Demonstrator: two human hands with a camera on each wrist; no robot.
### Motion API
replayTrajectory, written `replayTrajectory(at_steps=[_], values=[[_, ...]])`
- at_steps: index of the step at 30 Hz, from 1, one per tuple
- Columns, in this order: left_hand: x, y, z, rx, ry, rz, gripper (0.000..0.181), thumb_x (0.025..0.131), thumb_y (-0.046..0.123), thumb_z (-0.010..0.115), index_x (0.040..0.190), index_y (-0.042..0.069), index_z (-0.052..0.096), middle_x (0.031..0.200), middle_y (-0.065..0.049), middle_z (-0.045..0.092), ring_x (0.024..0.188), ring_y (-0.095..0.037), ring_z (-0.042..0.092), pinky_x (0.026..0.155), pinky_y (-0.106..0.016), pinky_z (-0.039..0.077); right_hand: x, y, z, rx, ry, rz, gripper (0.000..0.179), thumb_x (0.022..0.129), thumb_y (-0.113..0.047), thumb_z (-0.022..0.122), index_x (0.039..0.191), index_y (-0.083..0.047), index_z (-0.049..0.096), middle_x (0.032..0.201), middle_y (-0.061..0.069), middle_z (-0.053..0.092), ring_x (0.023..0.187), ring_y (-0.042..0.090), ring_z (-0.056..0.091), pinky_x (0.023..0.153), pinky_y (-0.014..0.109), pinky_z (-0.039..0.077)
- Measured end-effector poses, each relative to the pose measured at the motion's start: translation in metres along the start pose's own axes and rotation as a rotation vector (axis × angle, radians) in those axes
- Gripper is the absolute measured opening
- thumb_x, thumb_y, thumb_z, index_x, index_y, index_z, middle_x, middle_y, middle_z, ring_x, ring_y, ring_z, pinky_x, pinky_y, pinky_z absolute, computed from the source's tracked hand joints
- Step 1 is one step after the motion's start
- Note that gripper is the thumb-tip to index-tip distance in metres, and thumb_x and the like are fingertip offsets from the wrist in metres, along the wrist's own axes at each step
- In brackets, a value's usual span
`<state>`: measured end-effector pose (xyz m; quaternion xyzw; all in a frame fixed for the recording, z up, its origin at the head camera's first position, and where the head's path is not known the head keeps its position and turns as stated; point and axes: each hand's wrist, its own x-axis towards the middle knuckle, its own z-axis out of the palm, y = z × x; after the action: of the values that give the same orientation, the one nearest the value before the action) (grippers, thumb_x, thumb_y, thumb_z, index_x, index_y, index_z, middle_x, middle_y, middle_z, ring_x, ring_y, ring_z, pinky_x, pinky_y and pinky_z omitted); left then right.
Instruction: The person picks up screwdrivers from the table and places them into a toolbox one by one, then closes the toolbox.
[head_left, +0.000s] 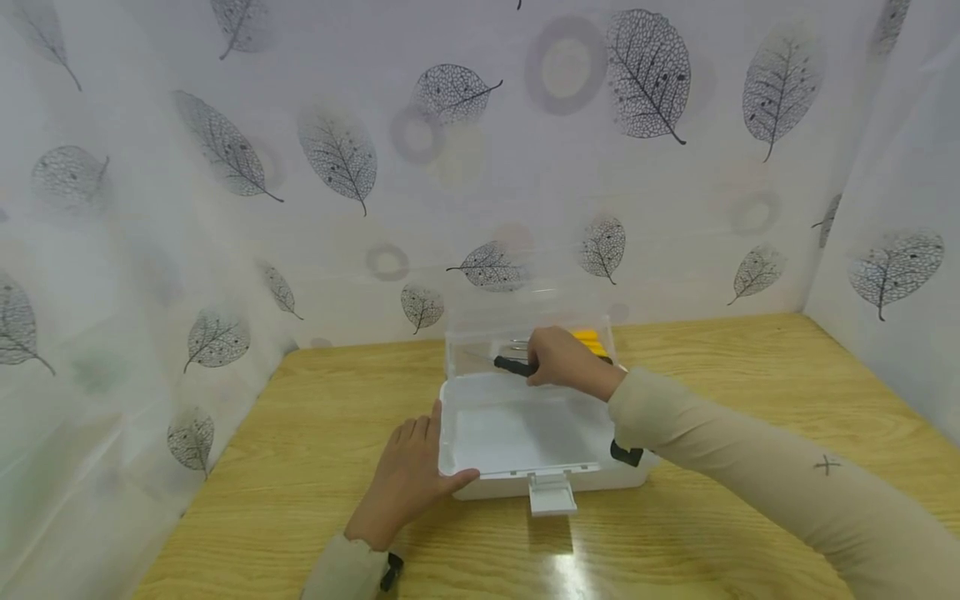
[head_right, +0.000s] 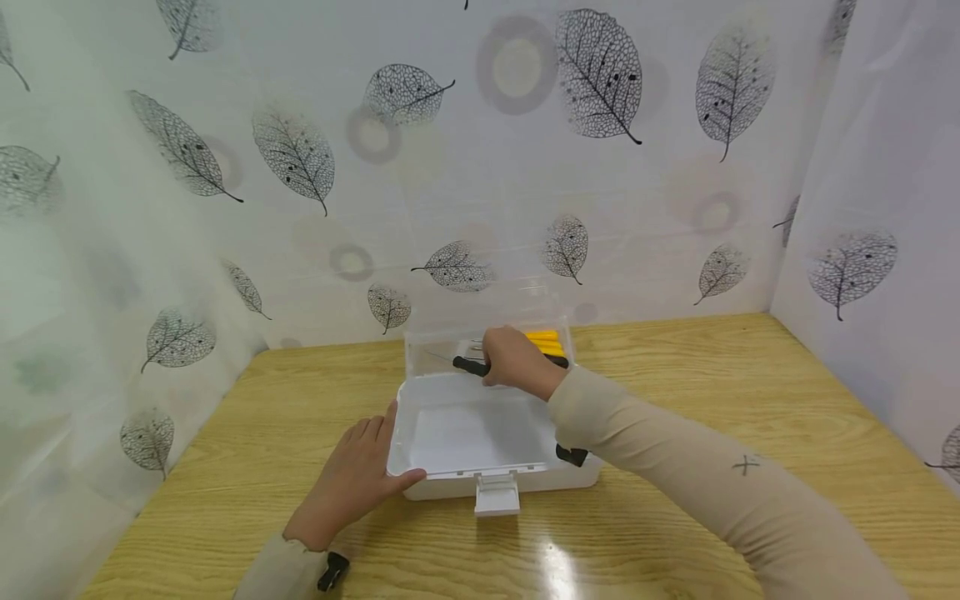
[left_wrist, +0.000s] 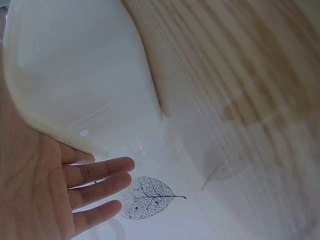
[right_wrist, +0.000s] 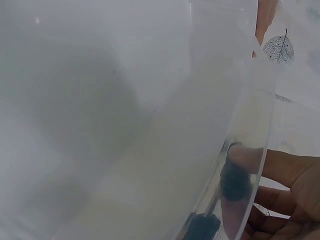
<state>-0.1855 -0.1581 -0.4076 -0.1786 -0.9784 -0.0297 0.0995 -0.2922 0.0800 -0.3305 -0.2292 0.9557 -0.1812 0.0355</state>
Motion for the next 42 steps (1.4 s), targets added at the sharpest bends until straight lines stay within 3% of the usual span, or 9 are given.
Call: replayTrajectory(at_steps=[13, 19, 28, 37, 42], values=[[0.0, 0.001, -0.003, -0.017, -0.018, -0.01, 0.106, 0.076, 0.071, 0.054, 0.143, -0.007, 0.029, 0.121, -0.02, 0.057, 0.114, -0.034, 0.054, 0.101, -0.044, 0.043, -0.007, 0.007, -0.007, 0.003, 0.026, -0.064, 0.018, 0.073, -0.016, 0.078, 0.079, -0.001, 0.071, 0.076, 0.007, 0.068, 0.066, 0.016, 0.058, 0.063, 0.027, 0.052], [0.002, 0.001, -0.005, -0.001, -0.027, 0.005, 0.105, 0.076, 0.071, 0.055, 0.142, -0.007, 0.03, 0.121, -0.02, 0.057, 0.114, -0.034, 0.054, 0.101, -0.044, 0.044, -0.018, 0.017, -0.022, 0.025, 0.072, -0.102, 0.024, 0.076, -0.017, 0.077, 0.087, 0.003, 0.071, 0.078, 0.009, 0.069, 0.07, 0.016, 0.062, 0.067, 0.029, 0.054], [0.009, -0.004, -0.02, 0.03, -0.058, 0.023, 0.1, 0.078, 0.072, 0.052, 0.139, -0.006, 0.037, 0.117, -0.023, 0.058, 0.11, -0.036, 0.054, 0.098, -0.046, 0.045, -0.04, 0.033, -0.056, 0.066, 0.061, -0.108, 0.034, 0.084, -0.021, 0.069, 0.105, 0.006, 0.066, 0.094, 0.016, 0.069, 0.084, 0.024, 0.065, 0.076, 0.037, 0.055], [0.038, -0.019, -0.056, -0.095, 0.03, 0.008, 0.088, 0.086, 0.061, 0.053, 0.145, -0.001, 0.03, 0.142, -0.023, 0.041, 0.132, -0.04, 0.038, 0.111, -0.052, 0.031, -0.068, 0.058, -0.085, 0.064, 0.083, -0.017, 0.047, 0.093, -0.029, 0.057, 0.126, 0.004, 0.054, 0.116, 0.022, 0.061, 0.106, 0.035, 0.058, 0.089, 0.05, 0.05], [0.062, -0.026, -0.07, -0.085, 0.086, 0.02, 0.089, 0.088, 0.057, 0.052, 0.146, -0.003, 0.024, 0.151, -0.022, 0.029, 0.137, -0.039, 0.031, 0.113, -0.054, 0.026, -0.08, 0.078, -0.094, 0.046, 0.116, 0.034, 0.053, 0.095, -0.033, 0.053, 0.132, 0.004, 0.047, 0.127, 0.026, 0.054, 0.112, 0.039, 0.054, 0.093, 0.055, 0.046]])
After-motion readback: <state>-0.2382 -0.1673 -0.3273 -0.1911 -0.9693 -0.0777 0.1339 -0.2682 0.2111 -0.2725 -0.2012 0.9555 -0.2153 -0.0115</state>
